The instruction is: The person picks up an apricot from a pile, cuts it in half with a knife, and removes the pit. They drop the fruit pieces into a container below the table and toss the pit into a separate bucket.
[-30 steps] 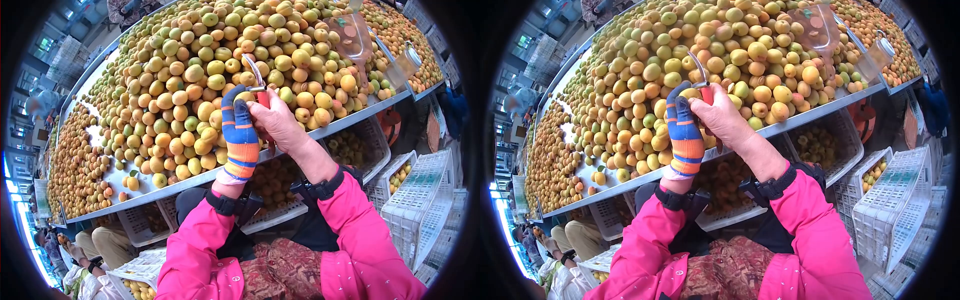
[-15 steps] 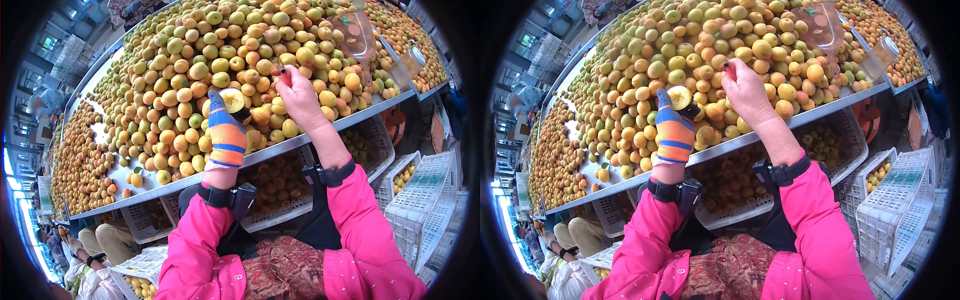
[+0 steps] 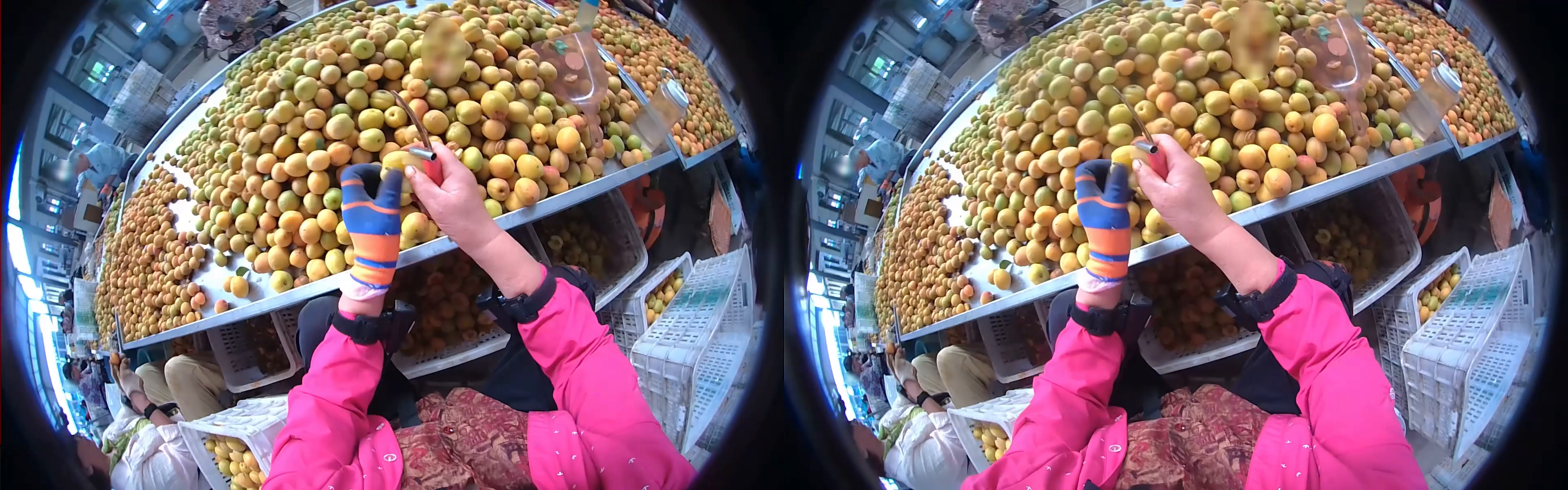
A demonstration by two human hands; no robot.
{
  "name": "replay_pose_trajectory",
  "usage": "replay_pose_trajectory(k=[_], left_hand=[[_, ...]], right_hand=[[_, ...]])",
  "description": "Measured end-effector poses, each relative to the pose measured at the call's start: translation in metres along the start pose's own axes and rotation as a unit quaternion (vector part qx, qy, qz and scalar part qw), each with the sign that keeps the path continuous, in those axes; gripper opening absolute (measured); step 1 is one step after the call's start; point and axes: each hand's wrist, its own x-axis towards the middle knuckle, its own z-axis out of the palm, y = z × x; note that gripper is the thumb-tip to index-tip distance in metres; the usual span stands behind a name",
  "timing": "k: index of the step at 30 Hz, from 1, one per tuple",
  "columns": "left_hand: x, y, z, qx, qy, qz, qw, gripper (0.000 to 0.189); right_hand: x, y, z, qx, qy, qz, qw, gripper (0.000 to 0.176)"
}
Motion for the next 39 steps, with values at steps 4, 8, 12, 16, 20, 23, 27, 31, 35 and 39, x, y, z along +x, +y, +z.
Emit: replay_pose_trajectory(k=[4, 8, 12, 16, 20, 23, 27, 31, 35, 39], left_hand=[[-0.016, 0.033, -0.017, 0.069, 0.005, 0.077, 0.995, 0.021], [-0.026, 0.065, -0.044, 0.268, -0.026, 0.215, 0.939, 0.02], [-0.051, 0.098, -0.078, 0.403, -0.186, 0.188, 0.876, 0.016], [-0.077, 0.106, -0.111, 0.431, -0.181, 0.23, 0.854, 0.01], [-0.101, 0.129, -0.159, 0.458, -0.192, 0.283, 0.82, 0.011], [-0.125, 0.167, -0.199, 0.423, -0.174, 0.273, 0.846, 0.013], [-0.178, 0.208, -0.238, 0.266, 0.007, 0.209, 0.941, 0.016], [-0.252, 0.239, -0.273, 0.047, 0.168, 0.087, 0.981, 0.018], [-0.293, 0.249, -0.301, -0.066, 0.24, -0.087, 0.965, 0.016], [-0.296, 0.251, -0.306, -0.15, 0.231, -0.151, 0.95, 0.012]], right_hand=[[-0.014, -0.007, 0.008, -0.169, 0.003, -0.181, 0.969, 0.025], [-0.041, -0.023, 0.017, -0.272, -0.004, -0.224, 0.936, 0.025], [-0.088, -0.022, 0.028, -0.29, -0.019, -0.162, 0.943, 0.025], [-0.117, 0.013, 0.043, -0.055, -0.003, -0.005, 0.998, 0.025], [-0.151, 0.013, 0.075, 0.108, -0.135, 0.2, 0.965, 0.02], [-0.162, 0.038, 0.096, 0.218, -0.095, 0.304, 0.923, 0.022], [-0.175, 0.019, 0.146, 0.151, -0.101, 0.309, 0.933, 0.024], [-0.184, 0.031, 0.183, 0.253, -0.239, 0.31, 0.885, 0.025], [-0.21, 0.019, 0.213, 0.222, -0.257, 0.309, 0.888, 0.025], [-0.204, 0.027, 0.199, 0.208, -0.264, 0.293, 0.895, 0.023]])
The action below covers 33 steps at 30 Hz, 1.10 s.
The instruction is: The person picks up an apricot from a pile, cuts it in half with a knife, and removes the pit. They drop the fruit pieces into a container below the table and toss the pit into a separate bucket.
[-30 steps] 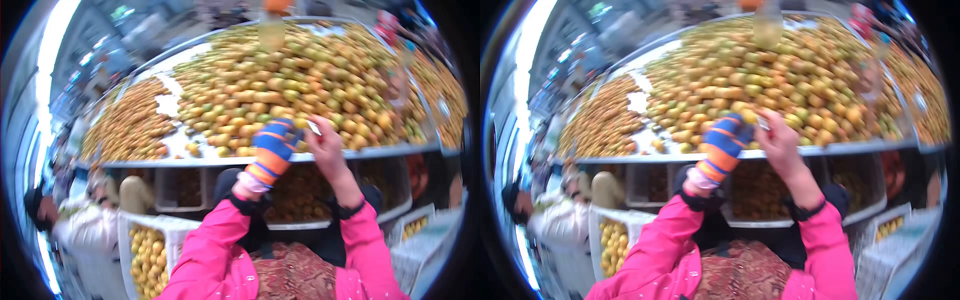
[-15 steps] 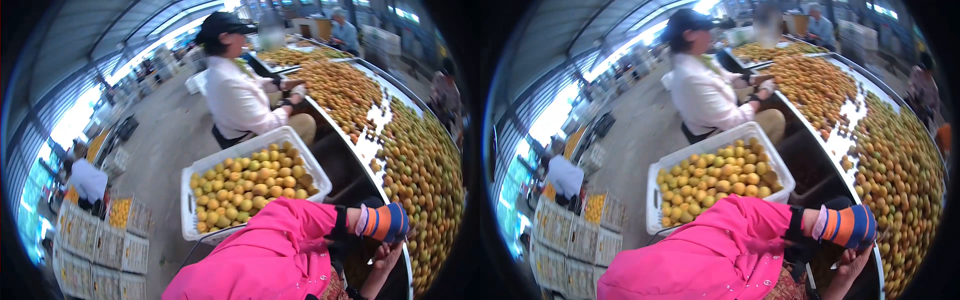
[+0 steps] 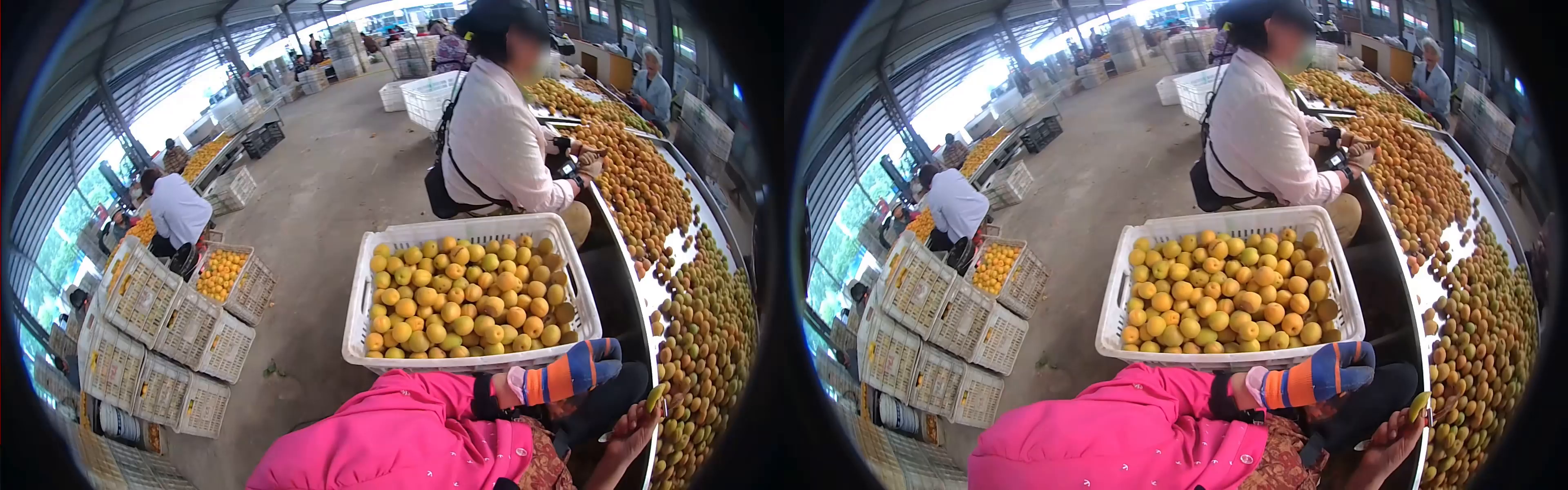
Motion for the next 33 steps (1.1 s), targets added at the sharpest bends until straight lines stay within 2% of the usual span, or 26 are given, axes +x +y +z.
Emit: replay_pose_trajectory(k=[3, 4, 5, 6, 7, 8, 9, 10, 11, 12, 13, 14, 15, 16, 17, 19, 21, 23, 26, 27, 28, 29, 30, 31, 32, 33], left_hand=[[0.012, -0.018, 0.008, 0.029, -0.022, -0.002, 0.999, 0.013], [0.017, -0.026, 0.011, 0.031, -0.034, 0.052, 0.998, 0.014], [0.02, -0.036, 0.016, 0.031, -0.05, 0.102, 0.993, 0.014], [0.008, -0.001, 0.017, 0.058, -0.063, 0.013, 0.996, 0.013], [0.011, -0.004, 0.021, 0.062, -0.053, -0.002, 0.997, 0.013], [0.022, -0.029, 0.019, 0.115, -0.067, 0.057, 0.99, 0.012], [0.028, -0.043, 0.021, 0.217, -0.052, 0.188, 0.957, 0.013], [0.03, -0.042, 0.023, 0.122, -0.081, -0.005, 0.989, 0.013], [0.041, -0.08, -0.001, -0.001, -0.193, -0.181, 0.964, 0.011], [0.037, -0.057, 0.026, 0.181, -0.158, 0.103, 0.965, 0.013], [0.047, -0.049, 0.039, 0.133, -0.108, -0.015, 0.985, 0.008], [0.059, -0.062, 0.038, 0.344, -0.187, 0.324, 0.861, 0.009], [0.064, -0.068, 0.043, 0.385, -0.171, 0.338, 0.841, 0.003], [0.062, -0.079, 0.053, 0.25, -0.159, 0.238, 0.925, 0.003], [0.062, -0.084, 0.061, 0.127, -0.131, 0.118, 0.976, 0.007], [0.068, -0.082, 0.072, -0.029, -0.16, -0.055, 0.985, 0.016], [0.057, -0.08, 0.086, -0.011, -0.181, -0.008, 0.983, 0.017], [0.057, -0.078, 0.096, -0.064, -0.226, -0.058, 0.97, 0.018], [0.056, -0.076, 0.104, -0.005, -0.2, -0.056, 0.978, 0.013], [0.055, -0.076, 0.104, -0.001, -0.191, -0.049, 0.98, 0.013], [0.054, -0.08, 0.101, 0.12, -0.217, 0.033, 0.968, 0.009], [0.056, -0.081, 0.096, 0.248, -0.223, 0.117, 0.935, 0.017], [0.063, -0.08, 0.089, 0.369, -0.27, 0.262, 0.85, 0.028], [0.056, -0.065, 0.096, 0.38, -0.249, 0.233, 0.86, 0.031], [0.069, -0.087, 0.077, 0.387, -0.252, 0.292, 0.838, 0.034], [0.072, -0.081, 0.077, 0.413, -0.232, 0.341, 0.812, 0.028]], right_hand=[[-0.016, -0.016, -0.01, -0.009, 0.101, -0.054, 0.993, 0.025], [-0.027, -0.027, -0.016, -0.031, 0.038, -0.038, 0.998, 0.025], [-0.031, -0.033, -0.021, 0.021, 0.143, -0.074, 0.987, 0.027], [-0.032, -0.038, -0.052, 0.033, 0.071, -0.074, 0.994, 0.024], [-0.047, -0.047, -0.094, 0.037, 0.015, -0.087, 0.995, 0.022], [-0.065, -0.058, -0.085, 0.05, 0.03, -0.096, 0.994, 0.023], [-0.083, -0.068, -0.052, 0.116, 0.171, -0.134, 0.969, 0.023], [-0.1, -0.078, -0.064, 0.124, 0.18, -0.135, 0.966, 0.024], [-0.122, -0.091, -0.04, 0.155, 0.196, -0.128, 0.96, 0.024], [-0.139, -0.093, -0.085, 0.137, 0.207, -0.187, 0.95, 0.023], [-0.154, -0.095, -0.092, 0.124, 0.248, -0.233, 0.932, 0.022], [-0.179, -0.101, -0.098, 0.095, 0.292, -0.265, 0.914, 0.02], [-0.199, -0.105, -0.099, 0.097, 0.348, -0.302, 0.882, 0.017], [-0.224, -0.104, -0.109, 0.095, 0.376, -0.337, 0.858, 0.016], [-0.245, -0.104, -0.113, 0.08, 0.415, -0.367, 0.829, 0.016], [-0.28, -0.1, -0.118, 0.065, 0.461, -0.415, 0.782, 0.015], [-0.32, -0.098, -0.127, 0.068, 0.492, -0.449, 0.742, 0.014], [-0.337, -0.096, -0.138, 0.074, 0.522, -0.462, 0.713, 0.014], [-0.346, -0.103, -0.14, 0.064, 0.557, -0.467, 0.683, 0.015], [-0.351, -0.101, -0.147, 0.073, 0.553, -0.462, 0.689, 0.016], [-0.356, -0.098, -0.162, 0.082, 0.529, -0.443, 0.719, 0.018], [-0.365, -0.09, -0.179, 0.086, 0.488, -0.442, 0.748, 0.031], [-0.373, -0.086, -0.192, 0.096, 0.424, -0.42, 0.797, 0.033], [-0.389, -0.08, -0.233, 0.096, 0.327, -0.419, 0.842, 0.032], [-0.415, -0.079, -0.307, 0.045, 0.088, -0.384, 0.918, 0.032], [-0.303, -0.095, -0.333, 0.071, -0.001, -0.342, 0.937, 0.032]])
